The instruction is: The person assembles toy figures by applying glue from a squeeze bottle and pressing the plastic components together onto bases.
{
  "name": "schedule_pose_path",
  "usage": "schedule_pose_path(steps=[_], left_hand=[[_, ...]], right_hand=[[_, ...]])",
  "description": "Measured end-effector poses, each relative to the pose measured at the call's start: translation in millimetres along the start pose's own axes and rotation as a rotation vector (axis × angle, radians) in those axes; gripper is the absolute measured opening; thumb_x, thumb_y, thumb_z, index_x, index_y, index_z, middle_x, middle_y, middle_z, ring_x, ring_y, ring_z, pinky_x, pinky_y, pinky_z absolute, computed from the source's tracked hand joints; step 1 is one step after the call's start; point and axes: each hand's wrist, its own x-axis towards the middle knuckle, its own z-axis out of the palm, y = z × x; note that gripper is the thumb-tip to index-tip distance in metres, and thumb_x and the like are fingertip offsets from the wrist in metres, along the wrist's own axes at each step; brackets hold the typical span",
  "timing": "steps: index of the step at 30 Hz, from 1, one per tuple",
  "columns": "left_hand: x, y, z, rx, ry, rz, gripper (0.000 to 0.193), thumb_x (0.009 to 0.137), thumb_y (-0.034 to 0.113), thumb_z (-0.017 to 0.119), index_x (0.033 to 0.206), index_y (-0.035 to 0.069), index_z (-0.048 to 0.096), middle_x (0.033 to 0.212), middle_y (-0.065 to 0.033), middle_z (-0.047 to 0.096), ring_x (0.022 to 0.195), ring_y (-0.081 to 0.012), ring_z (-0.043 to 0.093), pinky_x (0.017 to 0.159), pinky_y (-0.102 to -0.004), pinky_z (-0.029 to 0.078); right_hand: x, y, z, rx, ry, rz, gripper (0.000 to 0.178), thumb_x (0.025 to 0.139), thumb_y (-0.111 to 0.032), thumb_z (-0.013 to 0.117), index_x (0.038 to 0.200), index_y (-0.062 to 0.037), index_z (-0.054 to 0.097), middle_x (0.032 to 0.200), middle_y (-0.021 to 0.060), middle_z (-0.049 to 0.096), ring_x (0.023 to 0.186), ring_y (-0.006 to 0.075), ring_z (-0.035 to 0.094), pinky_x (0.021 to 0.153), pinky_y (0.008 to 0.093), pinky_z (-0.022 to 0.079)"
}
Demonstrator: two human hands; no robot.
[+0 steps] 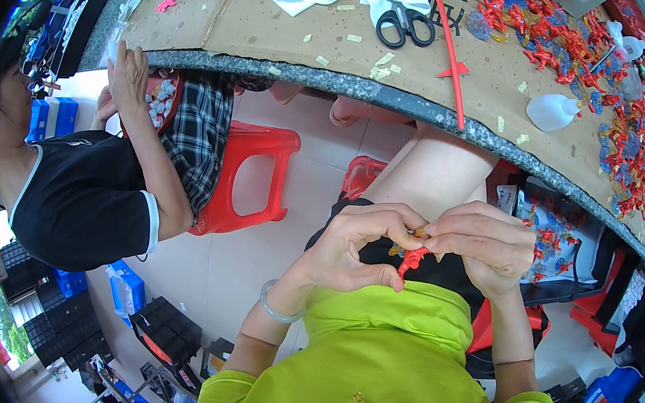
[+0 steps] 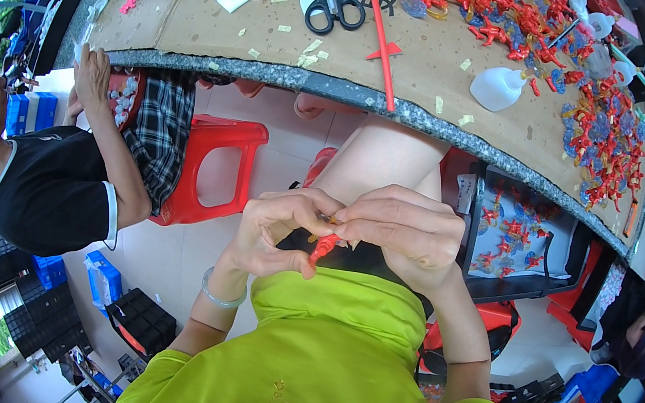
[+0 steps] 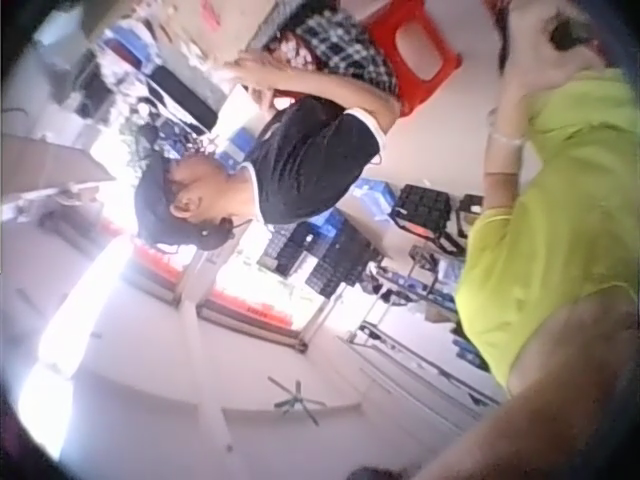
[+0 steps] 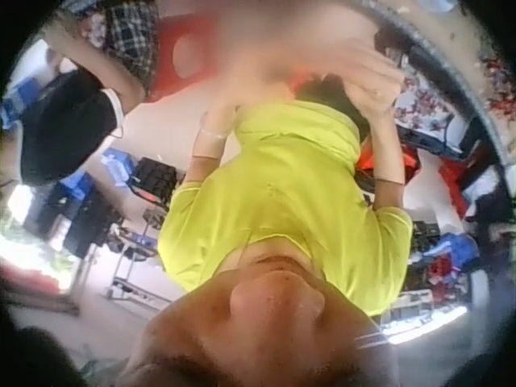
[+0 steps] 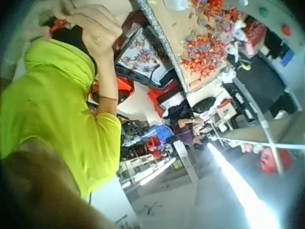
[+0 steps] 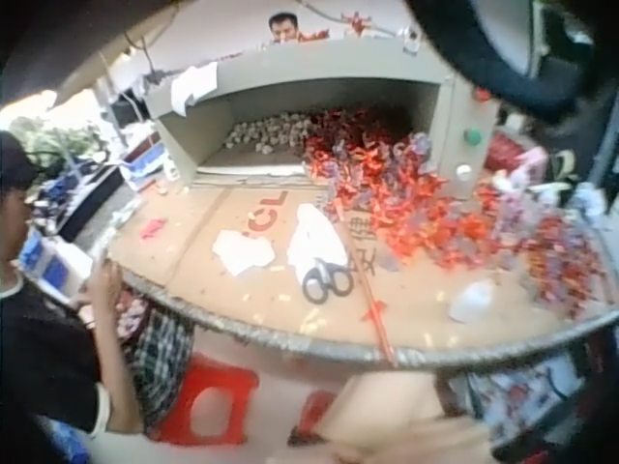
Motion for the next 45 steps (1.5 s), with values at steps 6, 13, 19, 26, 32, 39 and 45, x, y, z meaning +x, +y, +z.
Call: schedule_pose_path(steps=[6, 13, 19, 26, 32, 39, 45], left_hand=[[-1.3, -15.6, 4.4, -0.638, 0.059, -0.170, 0.046, 0.073, 0.023, 0.083, 0.102, -0.004, 0.058, 0.111, -0.0190, 0.058, 0.101, -0.0295, 0.062, 0.083, -0.0370, 0.054], [5.5, -23.8, 7.8, -0.845, 0.052, -0.159, 0.043, 0.076, 0.022, 0.080, 0.102, -0.002, 0.057, 0.111, -0.0205, 0.058, 0.101, -0.0348, 0.061, 0.080, -0.0427, 0.056], [2.5, -13.2, 8.0, -0.798, 0.054, -0.167, 0.040, 0.077, 0.018, 0.079, 0.104, -0.001, 0.057, 0.113, -0.0203, 0.057, 0.104, -0.0354, 0.060, 0.081, -0.0422, 0.055], [3.6, -11.0, 10.0, -0.700, -0.029, -0.093, 0.042, 0.080, 0.022, 0.077, 0.106, -0.003, 0.056, 0.117, -0.0205, 0.057, 0.108, -0.0330, 0.059, 0.083, -0.0402, 0.054], [14.1, -2.3, 13.1, -0.650, -0.048, -0.049, 0.043, 0.081, 0.025, 0.076, 0.107, -0.003, 0.056, 0.115, -0.0200, 0.057, 0.107, -0.0306, 0.060, 0.083, -0.0378, 0.054], [25.4, 0.4, 16.5, -0.642, -0.062, -0.046, 0.039, 0.082, 0.021, 0.076, 0.105, -0.002, 0.055, 0.116, -0.0186, 0.057, 0.107, -0.0285, 0.060, 0.088, -0.0368, 0.051], [30.0, -1.6, 26.8, -0.686, -0.090, -0.073, 0.035, 0.082, 0.015, 0.075, 0.104, -0.003, 0.055, 0.114, -0.0188, 0.058, 0.107, -0.0285, 0.059, 0.088, -0.0387, 0.050]], right_hand=[[3.2, -4.3, 8.9, -0.059, 0.038, 0.116, 0.026, 0.059, 0.016, 0.061, 0.078, 0.0012, 0.071, 0.076, 0.0086, 0.068, 0.067, 0.0207, 0.066, 0.054, 0.0276, 0.054], [11.9, -4.3, 5.0, -0.093, 0.056, 0.129, 0.029, 0.059, 0.018, 0.060, 0.079, 0.0011, 0.070, 0.075, 0.0091, 0.067, 0.065, 0.0195, 0.066, 0.052, 0.0274, 0.053], [13.6, -12.0, 3.6, -0.141, 0.080, 0.128, 0.027, 0.057, 0.015, 0.064, 0.076, -0.0028, 0.071, 0.074, 0.0084, 0.069, 0.064, 0.0200, 0.066, 0.056, 0.0286, 0.054], [9.1, -22.2, 0.9, -0.033, 0.096, 0.152, 0.026, 0.059, 0.017, 0.061, 0.076, 0.0003, 0.071, 0.075, 0.0101, 0.069, 0.066, 0.0216, 0.068, 0.060, 0.0285, 0.054], [17.4, -29.6, -7.8, -0.014, 0.109, 0.173, 0.026, 0.059, 0.017, 0.060, 0.074, 0.0005, 0.072, 0.074, 0.0093, 0.070, 0.067, 0.0212, 0.068, 0.063, 0.0282, 0.053], [20.5, -24.1, -18.3, -0.020, 0.113, 0.059, 0.031, 0.061, 0.021, 0.055, 0.079, 0.0031, 0.072, 0.072, 0.0118, 0.068, 0.061, 0.0178, 0.066, 0.053, 0.0265, 0.054], [6.1, -23.7, -21.8, -0.033, 0.190, 0.097, 0.023, 0.057, 0.016, 0.061, 0.073, 0.0019, 0.071, 0.071, 0.0112, 0.068, 0.065, 0.0202, 0.065, 0.061, 0.0263, 0.051]])
